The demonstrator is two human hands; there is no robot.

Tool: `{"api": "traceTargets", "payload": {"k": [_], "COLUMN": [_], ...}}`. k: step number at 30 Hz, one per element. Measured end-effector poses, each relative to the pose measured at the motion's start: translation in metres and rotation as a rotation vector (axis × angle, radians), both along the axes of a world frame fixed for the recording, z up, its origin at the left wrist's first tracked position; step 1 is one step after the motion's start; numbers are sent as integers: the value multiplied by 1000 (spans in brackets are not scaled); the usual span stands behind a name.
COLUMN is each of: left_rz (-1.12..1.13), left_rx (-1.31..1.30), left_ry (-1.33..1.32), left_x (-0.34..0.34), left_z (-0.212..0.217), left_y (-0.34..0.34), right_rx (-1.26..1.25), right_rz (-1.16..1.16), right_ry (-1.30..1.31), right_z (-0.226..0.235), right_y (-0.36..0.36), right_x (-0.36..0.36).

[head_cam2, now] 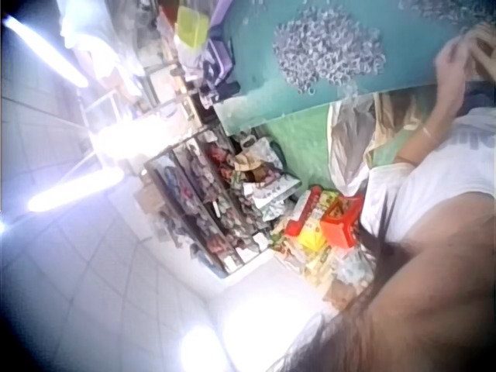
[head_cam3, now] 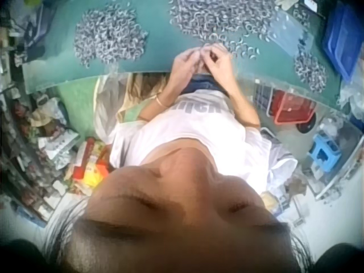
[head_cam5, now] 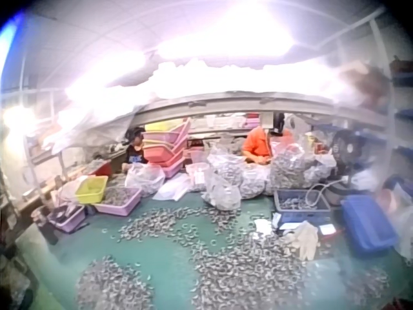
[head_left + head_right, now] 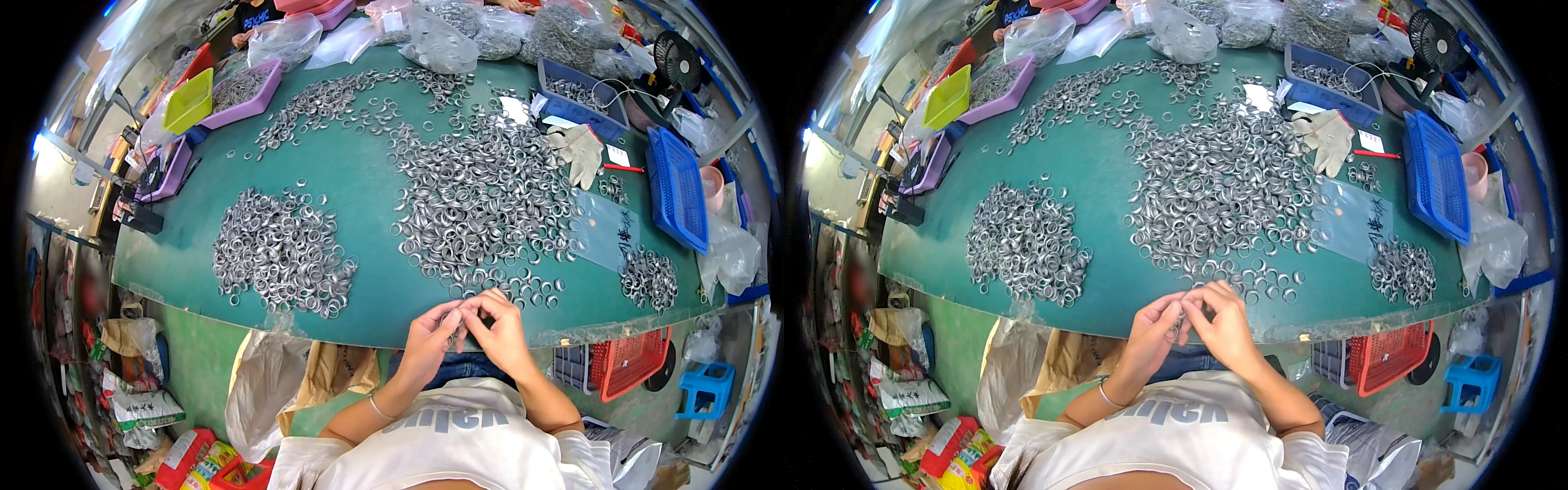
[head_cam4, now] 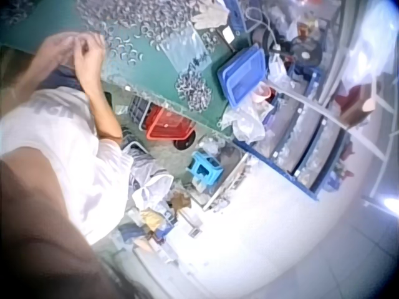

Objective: The person sorts small crescent-shaped metal parts from a large pile on a green table, picking them up one by one and grouping them into smaller clusters.

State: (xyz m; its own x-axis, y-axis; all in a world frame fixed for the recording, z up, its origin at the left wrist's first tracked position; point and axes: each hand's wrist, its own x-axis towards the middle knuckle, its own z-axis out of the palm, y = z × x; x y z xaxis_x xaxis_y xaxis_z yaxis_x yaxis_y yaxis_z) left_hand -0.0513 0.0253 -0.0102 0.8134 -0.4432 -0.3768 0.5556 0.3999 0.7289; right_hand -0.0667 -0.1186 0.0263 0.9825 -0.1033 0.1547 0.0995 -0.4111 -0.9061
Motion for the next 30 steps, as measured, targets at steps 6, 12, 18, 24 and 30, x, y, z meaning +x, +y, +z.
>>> {"api": "traceTargets", "payload": {"k": [6, 12, 18, 24, 30], "left_rz": [-83, 28, 63, -21, 43], "left_rx": [-103, -124, -69, -160, -109], "left_ry": [157, 157, 54, 118, 93], "left_x": [3, -1, -4, 2, -2], "left_z": [17, 10, 15, 11, 17], "left_y": [13, 6, -2, 11, 6], "right_rx": [-332, -599, 546, -84, -533], "right_rz": [-261, -212, 44, -211, -259], "right_ry": [-140, -165, 235, -175, -261], "right_z": [1, -23, -14, -5, -27], "right_y": [-19, -16, -15, -5, -2], "right_x": [17, 25, -4, 6, 36]}}
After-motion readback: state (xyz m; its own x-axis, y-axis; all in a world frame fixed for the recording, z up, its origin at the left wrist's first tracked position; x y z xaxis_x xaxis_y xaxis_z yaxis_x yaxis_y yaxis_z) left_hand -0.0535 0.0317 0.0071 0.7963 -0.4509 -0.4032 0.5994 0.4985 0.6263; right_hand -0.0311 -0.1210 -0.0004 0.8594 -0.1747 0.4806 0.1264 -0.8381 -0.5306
